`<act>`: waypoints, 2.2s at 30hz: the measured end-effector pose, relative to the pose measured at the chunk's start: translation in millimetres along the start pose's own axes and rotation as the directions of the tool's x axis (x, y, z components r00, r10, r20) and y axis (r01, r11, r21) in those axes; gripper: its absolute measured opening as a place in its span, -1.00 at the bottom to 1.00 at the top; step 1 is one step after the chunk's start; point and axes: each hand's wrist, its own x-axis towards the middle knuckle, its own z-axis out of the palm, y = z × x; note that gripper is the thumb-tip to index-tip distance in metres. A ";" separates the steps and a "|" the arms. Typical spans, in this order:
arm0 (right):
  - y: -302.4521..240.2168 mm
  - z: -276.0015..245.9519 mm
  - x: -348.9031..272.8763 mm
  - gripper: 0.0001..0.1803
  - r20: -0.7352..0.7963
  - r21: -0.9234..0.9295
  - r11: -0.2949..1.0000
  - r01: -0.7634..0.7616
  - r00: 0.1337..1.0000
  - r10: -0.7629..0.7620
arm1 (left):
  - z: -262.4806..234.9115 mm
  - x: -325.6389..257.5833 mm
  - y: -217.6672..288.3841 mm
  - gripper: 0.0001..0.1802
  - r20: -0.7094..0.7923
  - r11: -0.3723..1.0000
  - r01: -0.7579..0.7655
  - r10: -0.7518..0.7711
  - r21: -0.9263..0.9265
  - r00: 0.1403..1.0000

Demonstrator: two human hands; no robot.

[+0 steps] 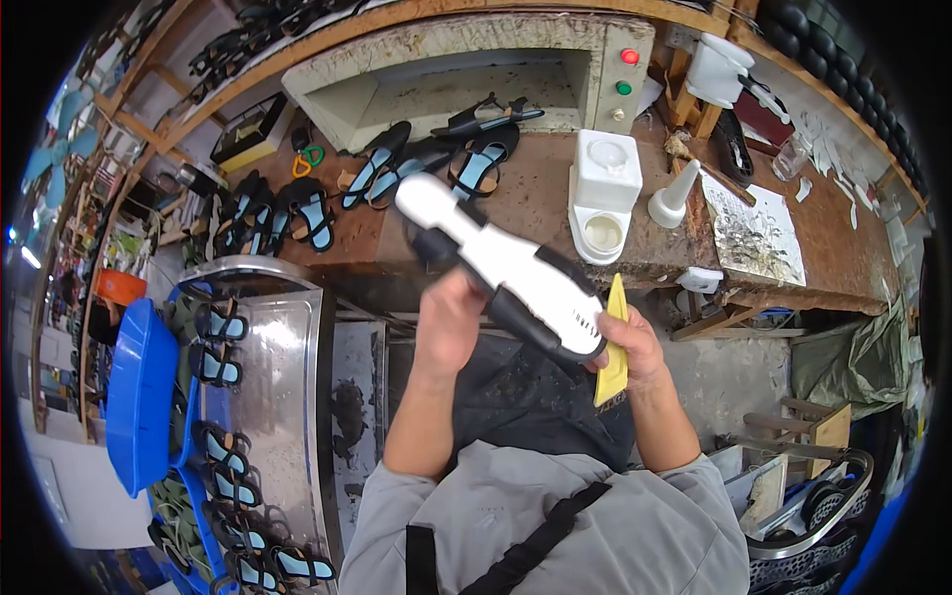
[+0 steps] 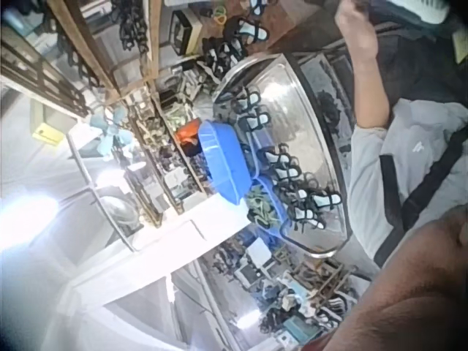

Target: Applying glue and assembling sandal components in a manufacturing workshop.

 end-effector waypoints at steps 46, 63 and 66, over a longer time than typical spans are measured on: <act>-46.8 8.3 52.3 -0.84 -0.057 -0.596 0.735 0.323 0.896 -0.440 | -24.9 56.8 -19.8 -0.75 0.631 0.939 0.027 -0.252 0.344 0.733; -39.6 41.1 -1.1 -0.85 0.330 -0.702 0.381 0.602 0.748 -0.575 | -2.9 22.1 14.4 -0.79 0.655 0.955 0.002 -0.205 0.297 0.728; -37.1 42.0 -7.6 -0.85 0.331 -0.690 0.387 0.612 0.742 -0.583 | -3.6 20.0 16.5 -0.79 0.666 0.957 0.022 -0.217 0.288 0.714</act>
